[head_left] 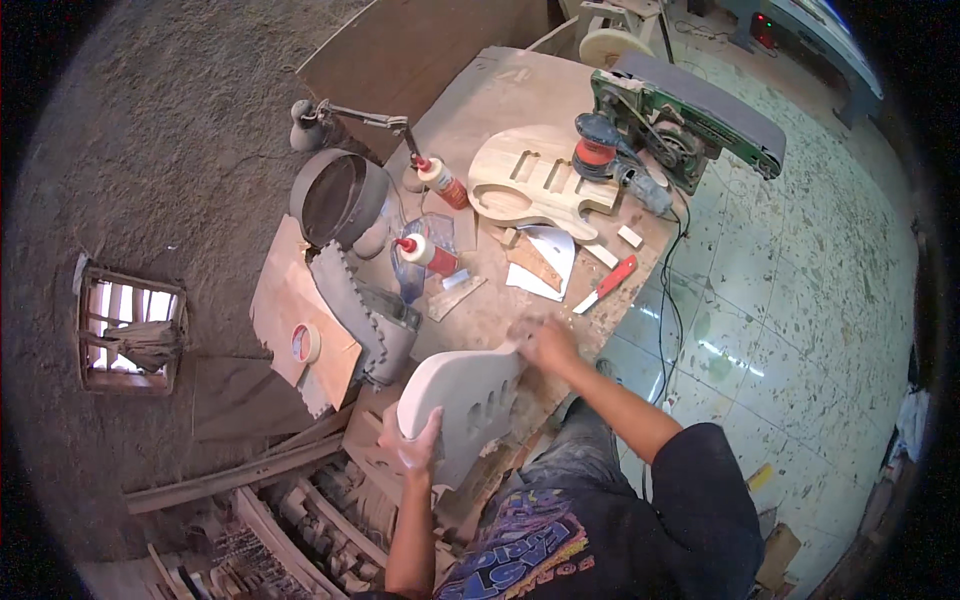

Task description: The person sands the sides and edges of a guitar body with a sanding block and a piece of sandpaper, then moves to a storage area and picks up a small tool from a drawer.

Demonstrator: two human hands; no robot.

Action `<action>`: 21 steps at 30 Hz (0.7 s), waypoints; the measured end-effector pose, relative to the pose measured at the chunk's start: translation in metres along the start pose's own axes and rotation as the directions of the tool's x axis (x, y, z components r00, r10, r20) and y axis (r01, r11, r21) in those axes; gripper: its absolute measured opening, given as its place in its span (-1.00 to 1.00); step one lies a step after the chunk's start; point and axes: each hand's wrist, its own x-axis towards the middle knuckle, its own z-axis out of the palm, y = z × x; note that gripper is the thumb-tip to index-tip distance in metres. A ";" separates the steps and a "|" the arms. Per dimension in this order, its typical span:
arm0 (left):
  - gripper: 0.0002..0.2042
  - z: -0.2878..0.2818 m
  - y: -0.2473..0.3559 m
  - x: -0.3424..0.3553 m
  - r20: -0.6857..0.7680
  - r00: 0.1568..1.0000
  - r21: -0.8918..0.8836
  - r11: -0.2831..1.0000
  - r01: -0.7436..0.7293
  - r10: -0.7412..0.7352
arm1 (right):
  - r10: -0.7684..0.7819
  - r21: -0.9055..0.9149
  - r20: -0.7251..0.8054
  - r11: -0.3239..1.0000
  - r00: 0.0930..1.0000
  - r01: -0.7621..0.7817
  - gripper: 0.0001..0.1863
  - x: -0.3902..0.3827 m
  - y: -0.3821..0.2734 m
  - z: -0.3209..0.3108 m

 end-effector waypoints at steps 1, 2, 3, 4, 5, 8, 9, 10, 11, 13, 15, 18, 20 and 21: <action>-0.50 0.002 0.008 -0.002 0.017 1.000 0.010 1.000 -0.004 0.004 | -0.006 -0.100 -0.074 0.995 0.997 -0.002 -0.58 0.022 0.030 0.009; -0.50 0.002 0.011 -0.003 0.021 1.000 0.024 1.000 -0.002 0.002 | 0.131 -0.079 -0.040 0.988 0.991 -0.133 -0.66 0.035 0.035 0.006; -0.48 0.003 0.008 -0.006 0.016 1.000 0.018 1.000 -0.006 0.005 | 0.263 -0.063 -0.004 0.963 0.965 -0.263 -0.72 0.044 0.035 0.003; -0.47 0.005 0.003 -0.009 0.012 1.000 0.012 1.000 -0.010 0.010 | 0.391 -0.051 0.033 0.920 0.920 -0.389 -0.77 0.049 0.034 0.002; -0.46 0.005 -0.002 -0.009 0.013 1.000 0.010 1.000 -0.014 0.013 | 0.348 -0.092 0.041 0.935 0.937 -0.343 -0.71 0.041 0.024 0.010; -0.46 0.001 0.013 -0.009 0.011 0.999 -0.064 0.997 -0.040 0.041 | -0.042 -0.017 -0.250 0.999 0.967 0.039 -0.64 -0.012 0.000 0.022; -0.46 0.002 0.015 -0.010 0.011 0.998 -0.052 0.997 -0.055 0.056 | -0.042 -0.013 -0.150 0.999 0.988 0.041 -0.58 -0.009 0.014 0.022; -0.46 0.002 0.016 -0.010 0.013 0.997 -0.040 0.997 -0.071 0.072 | 0.055 0.047 -0.162 0.998 0.985 -0.048 -0.58 0.002 0.029 0.025; -0.46 0.003 0.018 -0.009 0.011 0.995 -0.030 0.995 -0.096 0.096 | 0.149 0.111 -0.178 0.985 0.973 -0.131 -0.57 0.019 0.045 0.031; -0.47 0.003 0.019 -0.011 0.027 0.997 -0.050 0.996 -0.073 0.075 | 0.226 0.128 -0.293 0.972 0.929 -0.197 -0.56 0.019 0.046 0.036; -0.47 0.001 0.015 -0.011 0.040 0.998 -0.057 0.997 -0.046 0.048 | 0.164 0.142 -0.394 0.983 0.904 -0.116 -0.56 -0.007 0.024 0.054; -0.48 0.000 0.010 -0.014 0.060 0.998 -0.051 0.999 0.015 -0.012 | 0.292 0.535 -0.279 0.838 0.915 -0.104 -0.54 -0.034 -0.020 0.052; -0.49 0.001 0.012 -0.013 0.089 0.995 -0.039 0.998 0.058 -0.054 | 0.426 0.768 -0.101 0.608 0.899 -0.202 -0.53 -0.040 -0.051 0.037; -0.48 0.000 0.013 -0.011 0.083 0.996 -0.033 0.999 0.029 -0.027 | 0.408 0.808 -0.111 0.568 0.906 -0.157 -0.53 -0.040 -0.063 0.032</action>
